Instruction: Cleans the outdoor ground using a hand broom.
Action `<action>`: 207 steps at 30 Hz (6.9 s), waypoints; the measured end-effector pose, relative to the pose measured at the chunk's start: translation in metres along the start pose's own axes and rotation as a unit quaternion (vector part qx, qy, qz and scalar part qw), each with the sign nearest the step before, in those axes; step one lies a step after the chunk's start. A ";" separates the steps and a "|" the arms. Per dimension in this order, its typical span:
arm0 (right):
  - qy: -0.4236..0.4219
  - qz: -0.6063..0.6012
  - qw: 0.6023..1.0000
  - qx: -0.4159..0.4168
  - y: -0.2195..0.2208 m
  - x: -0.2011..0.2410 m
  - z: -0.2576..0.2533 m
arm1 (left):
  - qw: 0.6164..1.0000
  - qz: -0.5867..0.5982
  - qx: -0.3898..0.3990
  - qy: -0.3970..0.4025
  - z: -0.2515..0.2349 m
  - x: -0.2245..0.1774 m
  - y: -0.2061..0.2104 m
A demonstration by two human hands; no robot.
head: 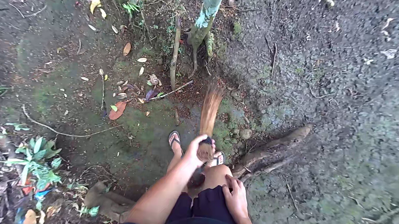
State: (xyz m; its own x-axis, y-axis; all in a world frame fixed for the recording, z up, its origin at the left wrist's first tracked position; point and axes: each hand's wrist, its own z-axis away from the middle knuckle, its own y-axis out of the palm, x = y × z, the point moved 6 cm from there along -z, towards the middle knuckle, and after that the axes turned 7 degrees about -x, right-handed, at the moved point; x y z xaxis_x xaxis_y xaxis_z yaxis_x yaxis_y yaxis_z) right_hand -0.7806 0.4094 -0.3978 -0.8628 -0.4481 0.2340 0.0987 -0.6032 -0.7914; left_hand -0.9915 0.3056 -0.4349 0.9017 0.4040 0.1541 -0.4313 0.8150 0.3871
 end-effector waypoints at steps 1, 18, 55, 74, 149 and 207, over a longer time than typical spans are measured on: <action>-0.002 0.005 1.000 0.006 0.001 0.000 0.000 | 0.999 0.007 -0.028 0.024 -0.012 -0.021 -0.013; -0.043 -0.001 0.999 0.001 0.006 0.006 -0.009 | 0.940 -0.201 -0.083 0.264 0.014 -0.058 -0.066; -0.032 0.007 0.999 0.011 -0.001 0.003 -0.012 | 0.941 -0.048 -0.148 0.300 0.011 -0.085 -0.123; -0.032 0.009 0.999 0.007 0.000 -0.002 -0.008 | 0.985 0.047 -0.073 0.151 -0.047 -0.047 -0.038; 0.036 -0.073 0.996 -0.035 -0.005 -0.017 0.009 | 0.992 -0.110 0.004 -0.059 0.094 0.075 -0.037; 0.039 -0.051 0.998 -0.019 -0.009 -0.021 0.015 | 0.943 0.241 0.177 0.150 0.055 -0.080 0.107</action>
State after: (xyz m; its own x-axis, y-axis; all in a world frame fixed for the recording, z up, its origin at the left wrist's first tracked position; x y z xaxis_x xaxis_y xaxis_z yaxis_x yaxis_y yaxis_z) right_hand -0.7560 0.4143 -0.3870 -0.9039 -0.3311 0.2709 -0.0100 -0.6166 -0.7872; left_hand -1.1081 0.3373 -0.3559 0.5320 0.8341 0.1459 -0.7034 0.3394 0.6245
